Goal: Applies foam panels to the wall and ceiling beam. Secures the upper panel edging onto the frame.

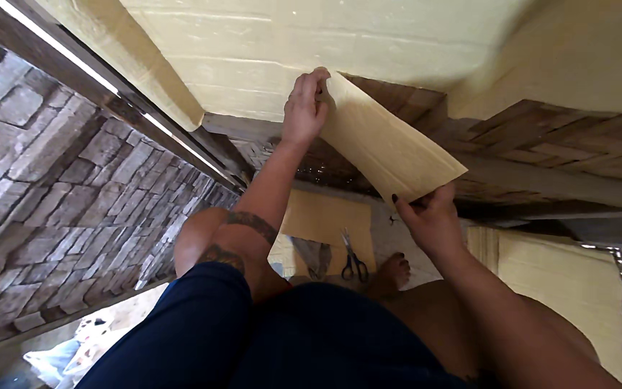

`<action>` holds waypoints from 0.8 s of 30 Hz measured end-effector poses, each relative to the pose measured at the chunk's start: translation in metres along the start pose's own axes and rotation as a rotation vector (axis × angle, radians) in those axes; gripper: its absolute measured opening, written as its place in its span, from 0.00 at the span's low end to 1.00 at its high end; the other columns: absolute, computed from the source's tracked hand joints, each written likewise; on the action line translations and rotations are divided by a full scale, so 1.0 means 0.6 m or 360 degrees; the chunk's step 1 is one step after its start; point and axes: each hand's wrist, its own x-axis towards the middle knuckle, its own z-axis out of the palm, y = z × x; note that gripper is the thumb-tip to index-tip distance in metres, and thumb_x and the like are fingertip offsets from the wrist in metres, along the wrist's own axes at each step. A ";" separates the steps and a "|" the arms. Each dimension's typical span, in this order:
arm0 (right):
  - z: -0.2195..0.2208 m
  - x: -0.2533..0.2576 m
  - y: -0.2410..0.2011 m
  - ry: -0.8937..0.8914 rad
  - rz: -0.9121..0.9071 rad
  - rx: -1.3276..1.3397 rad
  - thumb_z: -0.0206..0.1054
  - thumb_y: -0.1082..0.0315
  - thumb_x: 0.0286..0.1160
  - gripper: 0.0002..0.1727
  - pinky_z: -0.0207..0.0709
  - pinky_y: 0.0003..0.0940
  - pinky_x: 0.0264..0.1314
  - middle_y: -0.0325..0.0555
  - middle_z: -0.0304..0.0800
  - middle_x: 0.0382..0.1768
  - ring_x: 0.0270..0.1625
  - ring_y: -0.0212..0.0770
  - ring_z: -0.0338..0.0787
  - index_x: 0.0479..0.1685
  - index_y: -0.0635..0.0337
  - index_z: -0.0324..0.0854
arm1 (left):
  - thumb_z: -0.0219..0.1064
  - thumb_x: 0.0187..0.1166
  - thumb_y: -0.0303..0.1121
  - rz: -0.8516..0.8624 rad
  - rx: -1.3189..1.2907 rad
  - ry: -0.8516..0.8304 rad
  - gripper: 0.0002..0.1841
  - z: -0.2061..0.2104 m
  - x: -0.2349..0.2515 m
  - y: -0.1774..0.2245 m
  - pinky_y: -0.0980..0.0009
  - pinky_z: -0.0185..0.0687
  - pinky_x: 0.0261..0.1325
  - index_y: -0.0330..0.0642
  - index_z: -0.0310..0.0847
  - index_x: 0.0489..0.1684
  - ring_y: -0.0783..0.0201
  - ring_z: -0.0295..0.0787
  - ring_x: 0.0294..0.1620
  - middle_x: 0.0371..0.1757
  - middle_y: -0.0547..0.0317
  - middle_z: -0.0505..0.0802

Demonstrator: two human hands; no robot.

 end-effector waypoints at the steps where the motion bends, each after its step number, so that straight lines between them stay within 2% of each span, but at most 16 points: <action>1: 0.000 0.000 0.000 0.0001 -0.0013 0.0003 0.73 0.69 0.75 0.42 0.89 0.42 0.59 0.60 0.80 0.68 0.60 0.44 0.92 0.86 0.61 0.50 | 0.62 0.69 0.23 -0.0001 0.0043 -0.0010 0.26 0.000 -0.001 0.002 0.53 0.85 0.52 0.37 0.78 0.72 0.49 0.88 0.54 0.62 0.41 0.87; 7: 0.002 0.002 -0.005 -0.0024 0.0034 0.0015 0.72 0.69 0.77 0.40 0.89 0.42 0.58 0.58 0.82 0.66 0.59 0.43 0.92 0.85 0.60 0.51 | 0.62 0.72 0.25 -0.0024 0.0231 -0.0071 0.26 0.000 -0.005 0.015 0.46 0.83 0.54 0.44 0.79 0.73 0.46 0.87 0.58 0.63 0.44 0.88; 10: 0.003 0.003 0.000 -0.0031 0.0010 -0.0026 0.72 0.68 0.77 0.41 0.89 0.43 0.60 0.59 0.81 0.68 0.63 0.44 0.91 0.86 0.60 0.50 | 0.62 0.72 0.24 -0.0052 0.0241 -0.0121 0.27 0.000 -0.006 0.014 0.45 0.83 0.56 0.47 0.78 0.75 0.45 0.87 0.60 0.62 0.44 0.88; 13: 0.003 0.008 0.002 -0.0023 0.0007 -0.0046 0.72 0.68 0.77 0.41 0.89 0.44 0.60 0.60 0.80 0.70 0.64 0.46 0.90 0.86 0.61 0.49 | 0.61 0.75 0.24 -0.0071 0.0212 -0.0160 0.27 0.003 -0.007 0.009 0.45 0.82 0.59 0.47 0.75 0.78 0.46 0.87 0.60 0.63 0.45 0.89; 19: 0.002 0.019 0.006 -0.0003 0.0043 -0.0115 0.71 0.70 0.78 0.41 0.87 0.49 0.60 0.64 0.80 0.67 0.61 0.51 0.91 0.86 0.64 0.49 | 0.61 0.73 0.22 -0.0019 0.0189 -0.0162 0.27 0.004 -0.005 -0.001 0.46 0.83 0.57 0.44 0.77 0.76 0.46 0.88 0.57 0.60 0.44 0.89; 24: 0.004 0.031 0.019 0.0024 0.0040 -0.0069 0.71 0.72 0.77 0.40 0.88 0.48 0.61 0.63 0.79 0.70 0.63 0.50 0.91 0.85 0.63 0.50 | 0.60 0.72 0.21 0.0032 0.0153 -0.0171 0.28 0.003 -0.005 -0.010 0.45 0.82 0.59 0.45 0.77 0.76 0.47 0.88 0.58 0.58 0.46 0.90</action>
